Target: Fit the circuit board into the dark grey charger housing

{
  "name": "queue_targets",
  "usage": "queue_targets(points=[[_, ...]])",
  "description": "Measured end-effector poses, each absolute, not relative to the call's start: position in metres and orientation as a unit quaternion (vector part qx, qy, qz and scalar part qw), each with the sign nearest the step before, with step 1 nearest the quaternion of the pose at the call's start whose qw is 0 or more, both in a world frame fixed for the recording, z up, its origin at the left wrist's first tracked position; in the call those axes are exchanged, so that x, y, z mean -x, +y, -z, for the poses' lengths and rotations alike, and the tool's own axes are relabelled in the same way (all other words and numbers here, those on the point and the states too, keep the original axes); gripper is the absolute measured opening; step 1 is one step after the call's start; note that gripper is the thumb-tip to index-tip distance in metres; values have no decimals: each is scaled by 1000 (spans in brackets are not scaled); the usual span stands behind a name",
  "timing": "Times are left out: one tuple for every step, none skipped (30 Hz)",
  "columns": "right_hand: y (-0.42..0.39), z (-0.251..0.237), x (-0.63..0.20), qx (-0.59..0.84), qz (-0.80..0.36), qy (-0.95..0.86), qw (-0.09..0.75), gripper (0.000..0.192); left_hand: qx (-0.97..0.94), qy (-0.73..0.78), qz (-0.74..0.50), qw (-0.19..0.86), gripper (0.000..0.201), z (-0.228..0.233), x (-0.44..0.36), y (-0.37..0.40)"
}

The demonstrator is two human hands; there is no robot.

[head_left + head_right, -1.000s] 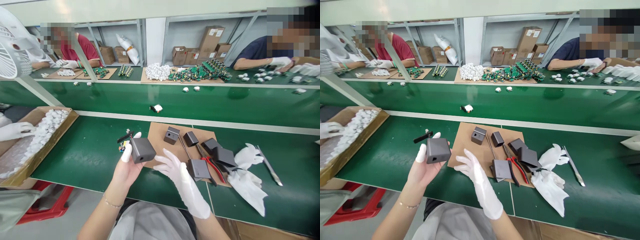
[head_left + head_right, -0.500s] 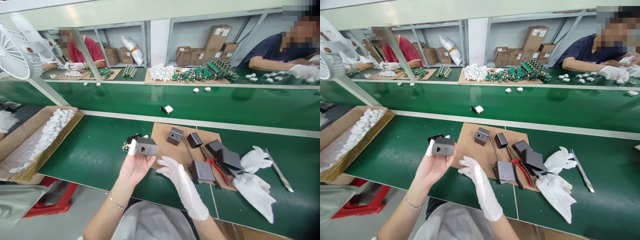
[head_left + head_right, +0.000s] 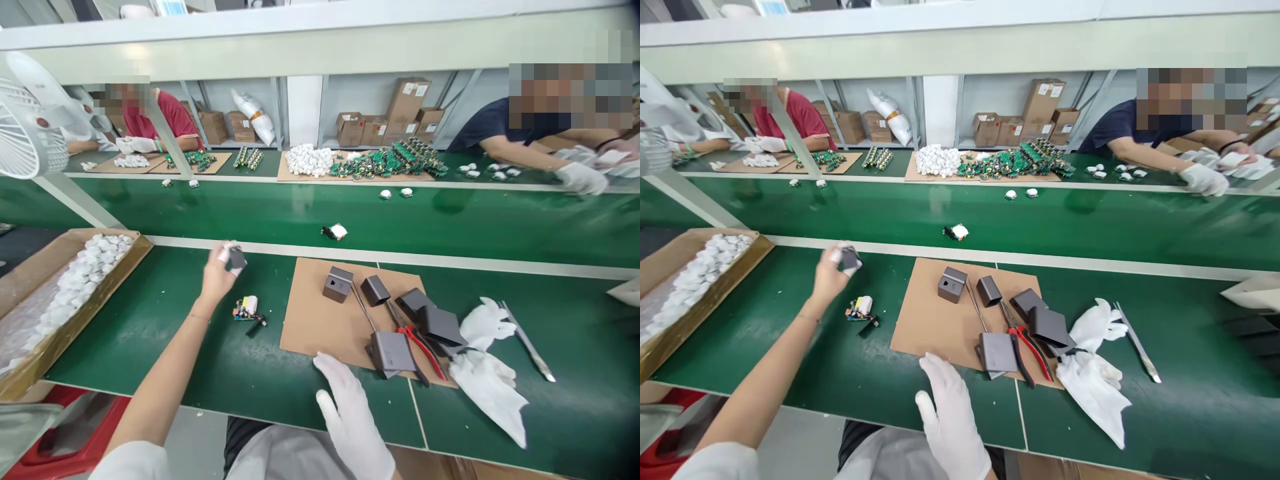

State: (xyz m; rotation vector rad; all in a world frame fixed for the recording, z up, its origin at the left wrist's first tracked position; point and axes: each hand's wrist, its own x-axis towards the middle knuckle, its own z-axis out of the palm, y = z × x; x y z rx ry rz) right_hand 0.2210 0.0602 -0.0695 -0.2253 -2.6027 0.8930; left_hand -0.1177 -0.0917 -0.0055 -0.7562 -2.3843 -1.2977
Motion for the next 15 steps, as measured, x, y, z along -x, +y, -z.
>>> queue_targets(points=[[60, 71, -222, 77, -306, -928, 196, 43, 273, -843, 440, 146, 45, 14, 123, -93], [60, 72, -222, 77, -298, -930, 200, 43, 278, -849, 426, 140, 43, 21, 127, -95], [61, 72, -222, 81, -294, -931, 203, 43, 279, -853, 416, 143, 44, 26, 130, -97], [61, 71, -222, 86, -290, -931, 205, 43, 274, -855, 411, 155, 47, 30, 131, -100], [61, 69, -221, 89, -288, -931, 206, 42, 266, -856, 409, 172, 51, 32, 132, -103], [62, 68, -221, 91, -287, -931, 207, 42, 259, -856, 407, 186, 53, 33, 132, -105], [62, 66, -220, 91, -286, -931, 208, 41, 256, -857, 404, 191, 54, 33, 132, -107], [62, 65, -220, 93, -285, -931, 210, 41, 262, -859, 399, 185, 53, 33, 132, -109], [62, 65, -219, 95, -283, -930, 213, 41, 273, -862, 391, 173, 51, 32, 132, -111], [62, 65, -219, 97, -281, -930, 216, 41, 287, -863, 383, 160, 49, 30, 132, -112], [62, 65, -218, 97, -278, -931, 218, 40, 298, -863, 377, 155, 47, 28, 133, -113], [62, 65, -218, 95, -274, -932, 219, 40, 301, -861, 377, 162, 47, 27, 134, -115], [62, 66, -217, 92, -270, -933, 219, 40, 296, -857, 381, 180, 47, 26, 135, -116], [62, 67, -217, 89, -267, -934, 219, 41, 287, -854, 386, 199, 46, 26, 137, -117], [62, 68, -217, 88, -267, -935, 219, 41, 280, -851, 390, 212, 46, 26, 137, -118]])
